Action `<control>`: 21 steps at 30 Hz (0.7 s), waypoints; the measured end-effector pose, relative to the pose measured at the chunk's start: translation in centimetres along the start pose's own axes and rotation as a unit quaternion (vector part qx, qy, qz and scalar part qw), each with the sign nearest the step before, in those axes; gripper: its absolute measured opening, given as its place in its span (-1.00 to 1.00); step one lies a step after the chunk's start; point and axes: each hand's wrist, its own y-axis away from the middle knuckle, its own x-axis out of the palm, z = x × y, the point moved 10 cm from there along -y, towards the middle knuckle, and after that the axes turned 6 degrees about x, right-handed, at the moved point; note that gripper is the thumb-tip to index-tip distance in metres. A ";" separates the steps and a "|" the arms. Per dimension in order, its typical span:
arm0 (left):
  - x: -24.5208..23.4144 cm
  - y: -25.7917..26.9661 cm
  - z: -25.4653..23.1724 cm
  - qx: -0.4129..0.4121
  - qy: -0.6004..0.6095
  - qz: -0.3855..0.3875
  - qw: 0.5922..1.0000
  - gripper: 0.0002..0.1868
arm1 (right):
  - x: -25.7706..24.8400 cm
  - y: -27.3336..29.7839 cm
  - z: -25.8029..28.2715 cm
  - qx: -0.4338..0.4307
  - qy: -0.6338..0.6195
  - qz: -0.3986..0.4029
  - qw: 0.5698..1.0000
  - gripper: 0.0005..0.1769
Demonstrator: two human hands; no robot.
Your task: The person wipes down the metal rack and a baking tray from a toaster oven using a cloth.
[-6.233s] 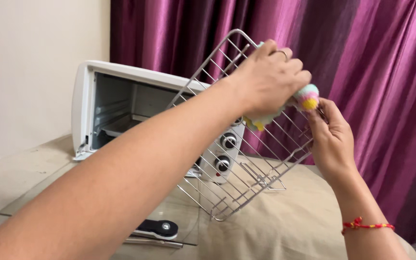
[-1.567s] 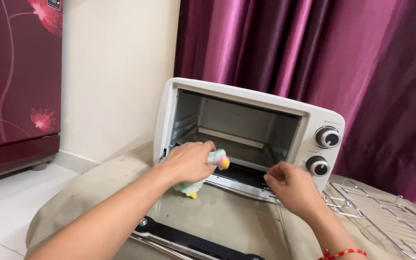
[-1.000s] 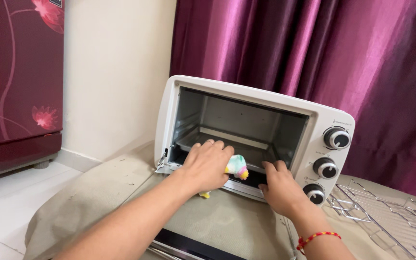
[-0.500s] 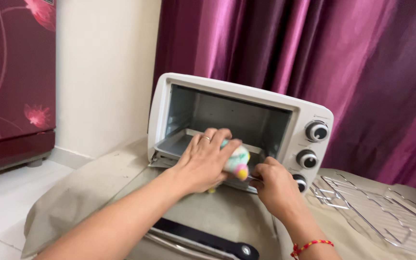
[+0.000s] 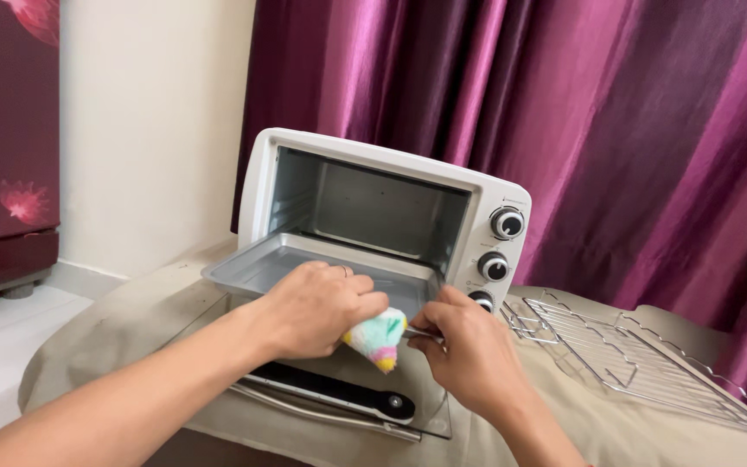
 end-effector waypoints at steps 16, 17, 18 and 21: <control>-9.3 0.3 -8.9 0.081 -0.007 -0.118 0.990 -0.85 | -5.6 7.3 -3.3 -0.040 -0.128 -0.010 0.991 -0.66; -10.0 0.3 -9.3 0.089 0.001 -0.139 0.986 -0.84 | -6.1 7.7 -4.5 -0.055 -0.164 -0.023 0.985 -0.57; -10.2 0.2 -9.6 0.089 0.000 -0.139 0.986 -0.84 | -6.0 7.8 -5.9 -0.056 -0.164 -0.024 0.985 -0.57; -10.9 0.0 -10.9 0.120 0.002 -0.150 0.981 -0.89 | -7.6 8.1 -12.1 0.007 -0.479 -0.140 0.866 -0.56</control>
